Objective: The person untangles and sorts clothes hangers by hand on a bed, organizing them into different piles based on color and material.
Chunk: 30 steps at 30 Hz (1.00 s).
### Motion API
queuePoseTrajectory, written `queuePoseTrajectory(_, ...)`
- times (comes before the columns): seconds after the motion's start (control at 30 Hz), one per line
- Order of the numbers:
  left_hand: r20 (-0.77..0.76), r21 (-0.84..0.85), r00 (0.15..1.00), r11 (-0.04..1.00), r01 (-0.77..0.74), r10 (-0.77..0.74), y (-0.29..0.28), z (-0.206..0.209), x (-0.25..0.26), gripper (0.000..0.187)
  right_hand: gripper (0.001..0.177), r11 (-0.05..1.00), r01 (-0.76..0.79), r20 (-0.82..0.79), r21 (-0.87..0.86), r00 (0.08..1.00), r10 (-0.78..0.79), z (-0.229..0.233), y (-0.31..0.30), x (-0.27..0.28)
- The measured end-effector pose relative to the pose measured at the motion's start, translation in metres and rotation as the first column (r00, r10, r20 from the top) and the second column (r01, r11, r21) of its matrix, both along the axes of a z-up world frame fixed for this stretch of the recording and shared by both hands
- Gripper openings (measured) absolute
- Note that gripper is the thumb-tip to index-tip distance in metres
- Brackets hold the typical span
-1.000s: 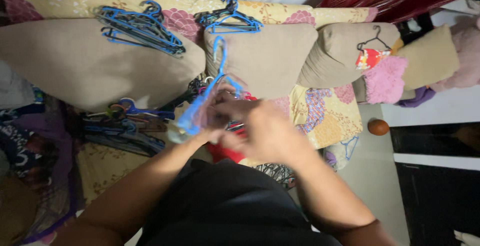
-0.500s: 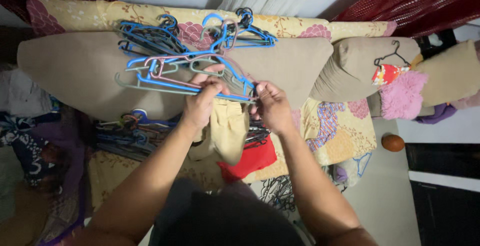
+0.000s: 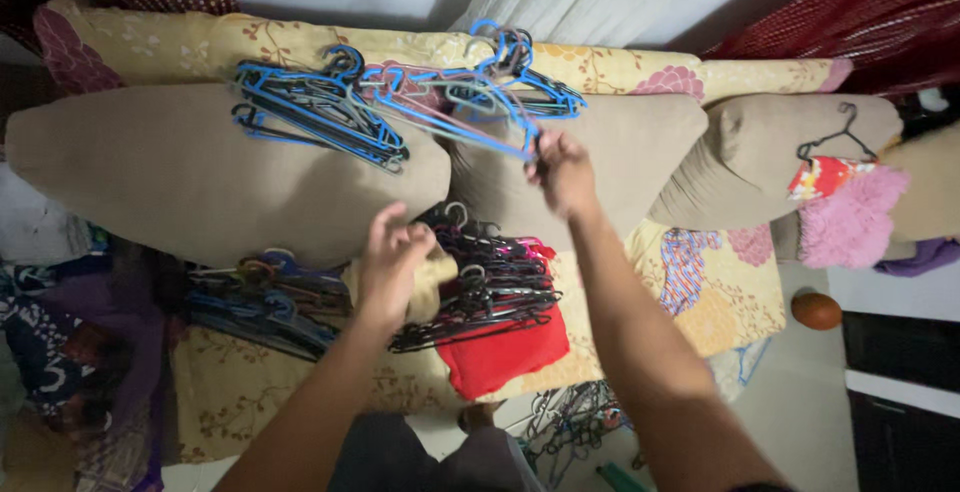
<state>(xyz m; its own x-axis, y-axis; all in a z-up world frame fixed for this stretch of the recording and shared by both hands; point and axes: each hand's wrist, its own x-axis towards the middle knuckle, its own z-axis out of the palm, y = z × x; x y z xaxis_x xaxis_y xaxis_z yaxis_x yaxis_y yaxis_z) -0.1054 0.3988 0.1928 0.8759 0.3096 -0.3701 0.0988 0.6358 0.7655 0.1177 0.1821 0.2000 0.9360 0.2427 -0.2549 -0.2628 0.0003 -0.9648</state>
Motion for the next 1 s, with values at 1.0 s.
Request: queuePoseTrajectory(1.0, 0.181, 0.180, 0.951, 0.959, 0.220, -0.252, -0.033, 0.076, 0.063, 0.032, 0.051, 0.719, 0.282, 0.132, -0.635, 0.957, -0.259, -0.085, -0.103, 0.162)
